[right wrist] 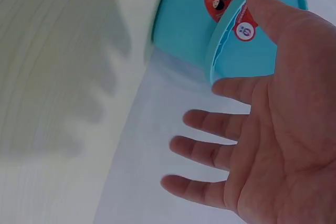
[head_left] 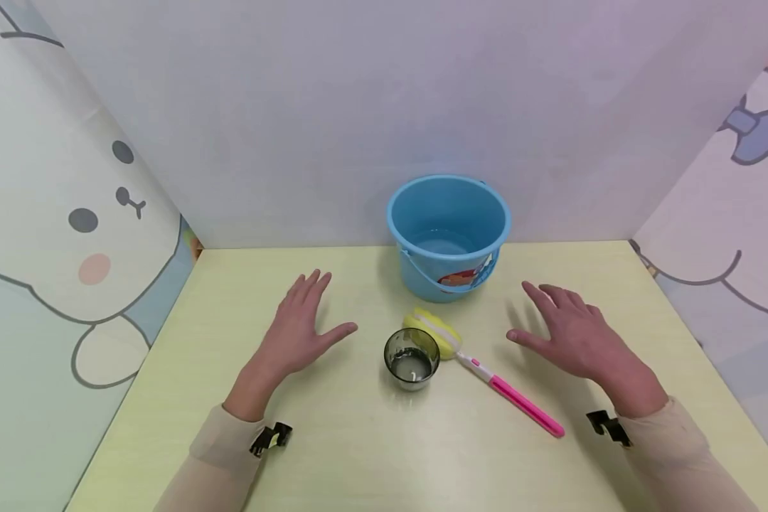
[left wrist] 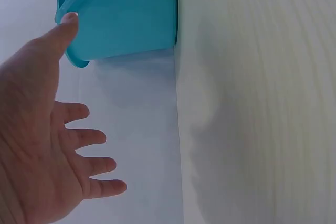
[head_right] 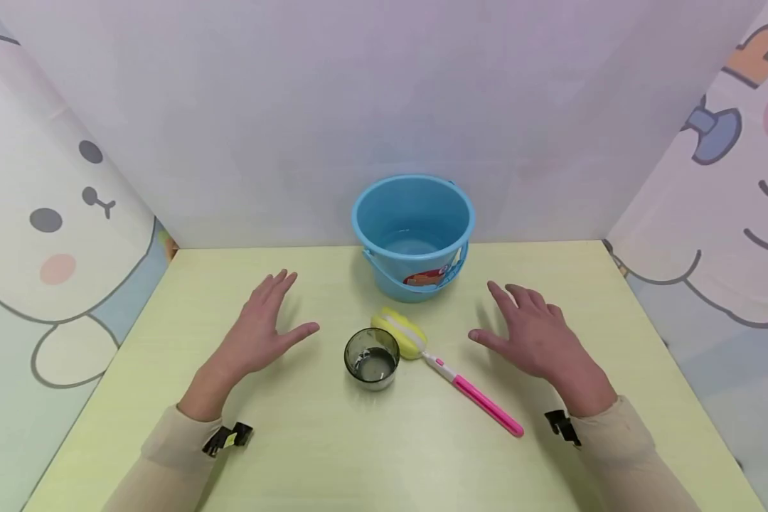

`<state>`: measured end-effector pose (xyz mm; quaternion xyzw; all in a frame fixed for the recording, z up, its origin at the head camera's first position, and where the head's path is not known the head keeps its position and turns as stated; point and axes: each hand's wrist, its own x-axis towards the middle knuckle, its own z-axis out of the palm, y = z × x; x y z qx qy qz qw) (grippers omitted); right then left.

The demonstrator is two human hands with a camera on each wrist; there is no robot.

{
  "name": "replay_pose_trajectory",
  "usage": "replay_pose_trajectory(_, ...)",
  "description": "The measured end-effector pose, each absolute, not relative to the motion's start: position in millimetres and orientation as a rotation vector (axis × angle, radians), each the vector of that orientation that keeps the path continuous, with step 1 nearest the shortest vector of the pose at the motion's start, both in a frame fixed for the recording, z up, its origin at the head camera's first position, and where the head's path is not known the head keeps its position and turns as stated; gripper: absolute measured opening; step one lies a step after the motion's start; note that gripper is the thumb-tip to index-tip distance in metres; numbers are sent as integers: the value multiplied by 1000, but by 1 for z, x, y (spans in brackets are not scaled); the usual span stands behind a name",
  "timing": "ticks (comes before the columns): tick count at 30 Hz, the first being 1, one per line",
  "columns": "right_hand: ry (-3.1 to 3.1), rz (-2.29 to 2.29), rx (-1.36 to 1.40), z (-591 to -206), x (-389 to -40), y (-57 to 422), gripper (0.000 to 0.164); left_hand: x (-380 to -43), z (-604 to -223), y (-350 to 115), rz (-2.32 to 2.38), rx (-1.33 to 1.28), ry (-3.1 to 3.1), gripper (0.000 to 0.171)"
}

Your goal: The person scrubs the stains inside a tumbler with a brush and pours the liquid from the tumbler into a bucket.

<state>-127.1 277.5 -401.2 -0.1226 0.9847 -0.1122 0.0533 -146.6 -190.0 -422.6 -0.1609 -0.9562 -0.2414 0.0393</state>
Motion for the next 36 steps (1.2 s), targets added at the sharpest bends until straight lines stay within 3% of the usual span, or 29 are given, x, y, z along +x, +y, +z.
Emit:
replay_pose_trajectory(7,2927,-381,-415,-398,-118,270,105,-140,-423,-182,-969,-592,-2913,102)
replay_pose_trajectory(12,2894,-404,-462,-400,-113,264,94,-135,-425,-175,-1100,-650,-2922,99)
replay_pose_trajectory(36,2749,-407,-641,-414,-92,228,44,-121,-439,-129,-1435,-930,-2880,118)
